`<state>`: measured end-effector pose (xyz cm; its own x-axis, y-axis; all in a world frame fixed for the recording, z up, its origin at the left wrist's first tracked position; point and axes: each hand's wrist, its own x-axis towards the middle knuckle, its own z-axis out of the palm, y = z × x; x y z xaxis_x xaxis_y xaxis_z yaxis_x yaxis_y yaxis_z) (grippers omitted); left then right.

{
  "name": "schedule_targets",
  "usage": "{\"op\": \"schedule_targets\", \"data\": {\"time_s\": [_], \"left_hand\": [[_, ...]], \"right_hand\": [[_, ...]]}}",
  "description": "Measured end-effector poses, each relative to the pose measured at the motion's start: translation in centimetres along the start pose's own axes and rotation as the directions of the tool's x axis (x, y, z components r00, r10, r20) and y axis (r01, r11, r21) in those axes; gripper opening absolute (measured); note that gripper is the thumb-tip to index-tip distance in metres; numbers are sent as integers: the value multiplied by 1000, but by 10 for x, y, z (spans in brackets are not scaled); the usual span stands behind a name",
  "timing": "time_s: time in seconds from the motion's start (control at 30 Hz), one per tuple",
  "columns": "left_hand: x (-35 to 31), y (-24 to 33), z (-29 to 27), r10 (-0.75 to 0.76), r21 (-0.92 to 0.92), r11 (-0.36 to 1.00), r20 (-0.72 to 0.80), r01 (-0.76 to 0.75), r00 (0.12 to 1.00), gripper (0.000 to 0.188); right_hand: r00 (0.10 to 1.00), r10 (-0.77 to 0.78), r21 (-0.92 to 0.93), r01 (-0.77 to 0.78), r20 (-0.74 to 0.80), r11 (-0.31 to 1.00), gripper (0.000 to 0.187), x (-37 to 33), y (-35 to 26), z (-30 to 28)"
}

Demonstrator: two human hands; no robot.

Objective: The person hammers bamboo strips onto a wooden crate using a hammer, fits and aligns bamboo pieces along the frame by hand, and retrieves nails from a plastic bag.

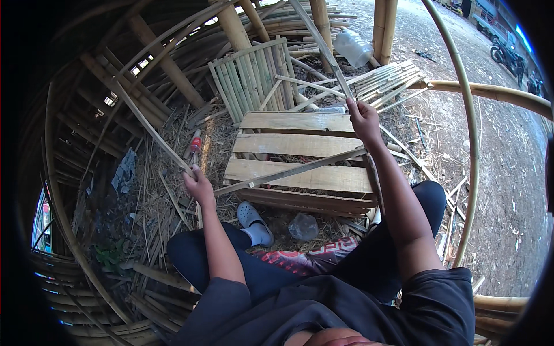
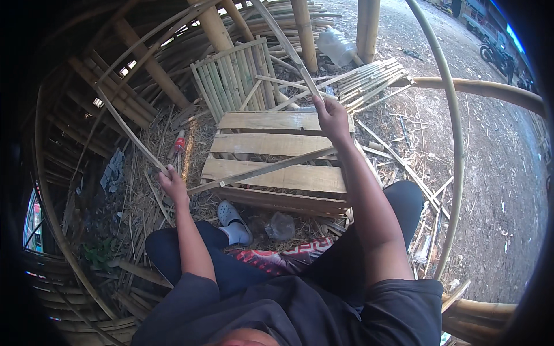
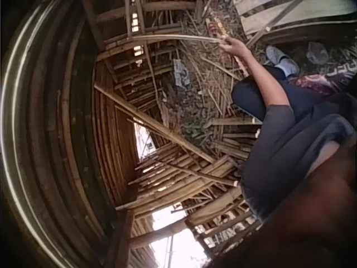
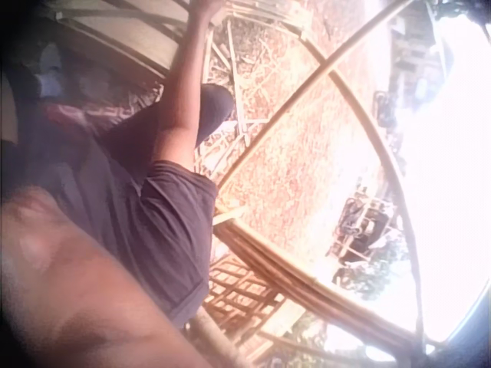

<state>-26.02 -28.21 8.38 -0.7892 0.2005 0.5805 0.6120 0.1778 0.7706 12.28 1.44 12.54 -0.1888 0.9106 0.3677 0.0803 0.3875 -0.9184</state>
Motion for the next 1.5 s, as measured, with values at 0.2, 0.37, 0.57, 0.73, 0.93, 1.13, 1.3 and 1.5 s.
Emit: {"op": "schedule_targets", "data": {"time_s": [0.2,0.37,0.57,0.73,0.93,1.13,1.3,1.5], "left_hand": [[0,-8,5,-2,-78,997,144,13,990,24],[-3,2,7,14,-86,996,259,9,966,26],[-2,1,-2,-28,-97,993,336,64,941,27],[-7,0,5,166,-158,980,326,-119,931,29],[-2,0,-5,53,-28,999,309,-46,950,31],[0,-11,-1,64,24,997,293,-74,954,29],[1,-35,-2,-144,114,988,396,106,907,28],[-3,-74,-1,-227,233,965,522,119,822,30]], "right_hand": [[995,87,-82,-91,-49,992,58,6,-18,-27],[978,210,92,-208,-4,974,50,6,-23,-44],[968,249,282,-233,-22,931,47,4,-27,-40],[949,303,304,-263,-91,916,42,7,-19,-42],[943,297,197,-266,-148,944,46,-2,-7,-25],[945,301,206,-272,-127,940,48,-7,14,-20],[887,457,113,-448,-65,887,43,-14,17,-18],[816,575,-127,-577,-58,807,35,-33,64,-9]]}}
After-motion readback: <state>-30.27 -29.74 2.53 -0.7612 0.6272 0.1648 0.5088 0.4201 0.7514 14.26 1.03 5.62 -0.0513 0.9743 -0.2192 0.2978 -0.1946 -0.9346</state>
